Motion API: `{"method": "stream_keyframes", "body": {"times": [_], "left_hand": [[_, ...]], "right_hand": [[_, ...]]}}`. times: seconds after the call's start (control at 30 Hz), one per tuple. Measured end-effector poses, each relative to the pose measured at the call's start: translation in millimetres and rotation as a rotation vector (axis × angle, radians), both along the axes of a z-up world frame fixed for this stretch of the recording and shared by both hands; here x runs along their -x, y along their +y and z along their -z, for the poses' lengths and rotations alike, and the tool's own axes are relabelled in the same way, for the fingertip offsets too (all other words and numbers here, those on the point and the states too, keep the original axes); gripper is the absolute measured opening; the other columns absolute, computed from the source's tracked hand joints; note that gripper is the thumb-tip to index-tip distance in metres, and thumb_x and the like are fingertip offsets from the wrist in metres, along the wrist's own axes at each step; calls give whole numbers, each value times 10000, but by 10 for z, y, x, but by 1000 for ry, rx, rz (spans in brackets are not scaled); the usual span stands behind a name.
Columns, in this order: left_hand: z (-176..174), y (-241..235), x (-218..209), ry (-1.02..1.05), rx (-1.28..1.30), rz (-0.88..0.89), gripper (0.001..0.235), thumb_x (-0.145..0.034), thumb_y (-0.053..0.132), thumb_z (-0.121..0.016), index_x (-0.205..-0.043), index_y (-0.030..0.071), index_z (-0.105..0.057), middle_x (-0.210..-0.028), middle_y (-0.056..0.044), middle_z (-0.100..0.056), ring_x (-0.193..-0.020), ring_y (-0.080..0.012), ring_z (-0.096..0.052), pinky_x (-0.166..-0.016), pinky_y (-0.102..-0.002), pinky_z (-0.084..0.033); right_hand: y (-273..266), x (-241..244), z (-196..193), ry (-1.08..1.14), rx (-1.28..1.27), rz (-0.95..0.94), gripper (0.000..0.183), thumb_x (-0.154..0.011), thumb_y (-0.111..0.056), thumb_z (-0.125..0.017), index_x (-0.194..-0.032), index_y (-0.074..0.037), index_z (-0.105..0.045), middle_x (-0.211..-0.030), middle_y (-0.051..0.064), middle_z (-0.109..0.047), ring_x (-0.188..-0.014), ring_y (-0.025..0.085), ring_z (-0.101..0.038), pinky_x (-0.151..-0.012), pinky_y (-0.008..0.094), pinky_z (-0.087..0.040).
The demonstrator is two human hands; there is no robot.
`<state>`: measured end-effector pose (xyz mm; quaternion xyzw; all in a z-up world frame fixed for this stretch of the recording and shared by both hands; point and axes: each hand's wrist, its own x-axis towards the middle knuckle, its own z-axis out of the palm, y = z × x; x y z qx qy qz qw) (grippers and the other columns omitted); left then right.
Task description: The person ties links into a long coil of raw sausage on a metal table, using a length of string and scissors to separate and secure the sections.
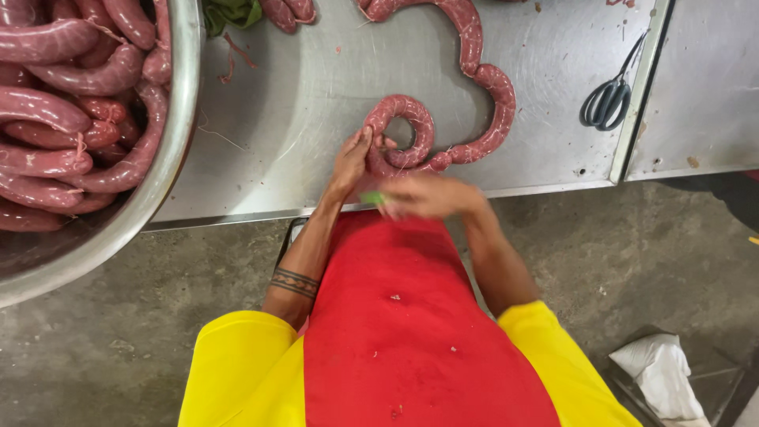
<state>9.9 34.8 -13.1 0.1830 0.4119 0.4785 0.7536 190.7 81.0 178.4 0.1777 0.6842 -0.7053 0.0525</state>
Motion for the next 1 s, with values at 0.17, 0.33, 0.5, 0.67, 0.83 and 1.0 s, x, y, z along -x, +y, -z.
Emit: {"method": "stream_keyframes", "body": {"times": [0.17,0.33,0.5,0.67,0.83,1.0], "left_hand": [[-211,-182,39,513,-122,104,534,-1140,429,-331,-980,31,-648,-772,-106,-568,-666,-213,-522,-637,-398,-449],[-492,-178,49,1010,-437,125,340,-1094,291,-508,-934,42,-676,-820,-206,-687,-706,-356,-672,-674,-470,-516],[-179,-84,142,993,-443,274,276,-1081,208,-525,-1013,-17,-668,-852,-258,-665,-746,-397,-663,-667,-478,-531],[79,-43,130,-50,128,2,258,-1126,193,-458,-970,58,-613,-812,-51,-683,-728,-146,-642,-708,-300,-541],[202,-100,19,360,-64,-17,352,-1151,289,-448,-930,58,-594,-822,-47,-716,-640,-82,-517,-574,-245,-449],[11,-227,102,168,122,86,400,-1048,440,-391,-1120,136,-640,-796,3,-653,-642,-84,-584,-586,-264,-506]], "right_hand": [[943,643,260,-283,-84,478,197,-1051,-226,-577,-1070,-40,-638,-861,38,-703,-686,115,-617,-590,271,-508],[1416,417,13,-73,143,638,115,-1083,-105,-559,-1117,-15,-622,-917,39,-667,-761,98,-621,-668,226,-514],[1262,-47,-438,41,23,709,124,-1139,-127,-546,-1121,-17,-600,-941,29,-637,-814,110,-595,-739,245,-508],[518,-752,-527,-244,-42,459,268,-1072,-264,-517,-1114,-29,-639,-844,28,-634,-759,108,-593,-680,256,-514],[-229,-648,-287,-204,42,121,345,-1047,-341,-516,-1105,-32,-659,-857,21,-696,-798,117,-682,-735,272,-573],[64,319,321,-91,83,310,270,-1080,-247,-507,-1097,-15,-645,-951,42,-696,-817,109,-678,-738,262,-596]]}}
